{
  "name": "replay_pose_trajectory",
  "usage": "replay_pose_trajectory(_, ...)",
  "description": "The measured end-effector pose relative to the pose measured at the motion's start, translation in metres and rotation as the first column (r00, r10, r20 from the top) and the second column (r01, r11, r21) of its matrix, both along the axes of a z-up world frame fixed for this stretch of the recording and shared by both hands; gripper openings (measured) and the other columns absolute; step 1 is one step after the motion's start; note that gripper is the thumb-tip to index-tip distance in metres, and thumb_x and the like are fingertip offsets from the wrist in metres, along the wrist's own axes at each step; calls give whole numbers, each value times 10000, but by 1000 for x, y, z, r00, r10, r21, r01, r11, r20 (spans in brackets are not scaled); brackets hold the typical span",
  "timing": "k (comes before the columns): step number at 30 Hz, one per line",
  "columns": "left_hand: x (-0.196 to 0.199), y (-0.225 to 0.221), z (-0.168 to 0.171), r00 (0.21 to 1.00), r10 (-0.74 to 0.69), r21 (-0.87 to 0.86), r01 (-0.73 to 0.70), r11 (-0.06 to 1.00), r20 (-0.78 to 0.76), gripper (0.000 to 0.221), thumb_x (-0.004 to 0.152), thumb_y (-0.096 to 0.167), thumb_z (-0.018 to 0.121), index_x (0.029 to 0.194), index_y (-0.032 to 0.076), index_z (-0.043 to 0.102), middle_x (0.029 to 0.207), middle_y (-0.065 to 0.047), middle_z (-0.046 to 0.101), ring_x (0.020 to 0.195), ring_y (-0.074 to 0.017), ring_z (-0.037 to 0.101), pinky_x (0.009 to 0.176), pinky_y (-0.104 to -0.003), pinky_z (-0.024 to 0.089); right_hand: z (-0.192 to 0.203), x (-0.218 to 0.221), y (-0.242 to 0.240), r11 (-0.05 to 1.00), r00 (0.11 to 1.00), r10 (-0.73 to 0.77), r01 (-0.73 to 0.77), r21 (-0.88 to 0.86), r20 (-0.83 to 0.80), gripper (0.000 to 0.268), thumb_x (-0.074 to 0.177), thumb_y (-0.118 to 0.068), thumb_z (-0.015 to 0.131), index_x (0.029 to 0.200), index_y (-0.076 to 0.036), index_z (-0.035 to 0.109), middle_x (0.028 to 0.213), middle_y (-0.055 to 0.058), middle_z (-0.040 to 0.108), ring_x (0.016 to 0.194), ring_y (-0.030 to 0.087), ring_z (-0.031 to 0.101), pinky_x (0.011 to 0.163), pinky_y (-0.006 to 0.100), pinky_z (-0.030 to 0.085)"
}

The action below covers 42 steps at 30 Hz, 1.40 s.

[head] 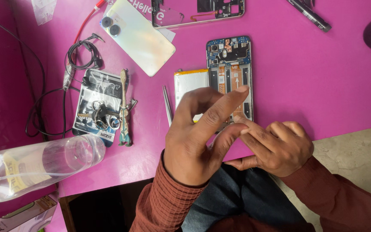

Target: The person is repairing a smartphone by manipulating internal components on a pink workbench. They use tweezers to handle a small ribbon cable and a screwdriver to tighten screws on the motherboard. The battery is visible and remains in place during the process.

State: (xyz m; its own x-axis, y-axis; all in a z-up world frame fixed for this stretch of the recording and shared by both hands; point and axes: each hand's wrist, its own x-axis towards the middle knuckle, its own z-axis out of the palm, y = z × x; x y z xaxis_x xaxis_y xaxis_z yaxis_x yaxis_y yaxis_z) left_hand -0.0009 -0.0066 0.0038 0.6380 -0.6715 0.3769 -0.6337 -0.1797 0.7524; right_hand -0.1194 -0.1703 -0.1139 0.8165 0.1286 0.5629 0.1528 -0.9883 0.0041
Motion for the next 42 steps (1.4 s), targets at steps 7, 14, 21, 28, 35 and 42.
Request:
replay_pose_trajectory(7,0,2,0,999,-34,11,33,999,29,465,951,-66,703,1390,28,581,1157,-112,686,1040,-225,700,906,-323,601,-5,-2,-2,1000,1000,2,-2,-5,0,791,864,-843,516,1139,-162,810,1252,-86,716,538,82,466,509,251,349)
replay_pose_trajectory(14,1,3,3,999,-44,-18,44,999,7,476,914,-165,613,1342,42,617,1227,-97,701,1060,-221,726,889,-288,636,-3,-1,1,1000,1000,-16,17,-15,6,794,849,-842,512,1137,-166,813,1260,-100,723,536,83,466,513,247,364)
replay_pose_trajectory(21,-4,-4,2,998,65,-3,-65,998,-8,467,890,-73,740,1312,109,656,1051,-100,646,951,-191,705,818,-288,614,-3,-3,0,1000,1000,-4,4,5,-19,803,864,-843,527,1173,-156,802,1256,-87,703,552,91,480,515,260,364)
replay_pose_trajectory(28,-2,-4,4,996,20,24,-18,1000,-88,511,833,-67,715,1320,64,626,1111,-129,666,922,-219,695,808,-316,596,-10,-4,-1,1000,1000,-1,1,-1,-26,781,855,-831,521,1076,-129,783,1246,-75,721,552,87,480,517,262,364)
replay_pose_trajectory(35,1,2,2,998,-47,2,47,999,-39,551,880,-151,663,1378,81,622,1120,-81,687,1013,-208,715,888,-306,602,-6,-3,3,1000,1000,-10,10,27,15,746,872,-809,514,1138,-181,819,1224,-104,740,559,83,467,545,254,382)
replay_pose_trajectory(42,-5,-1,5,995,-5,7,6,1000,-98,498,868,-135,701,1314,85,664,1104,-94,675,1004,-220,719,883,-324,616,0,-4,2,1000,1000,-19,19,-7,-6,760,875,-818,520,1098,-159,826,1178,-96,738,550,94,462,541,263,376)
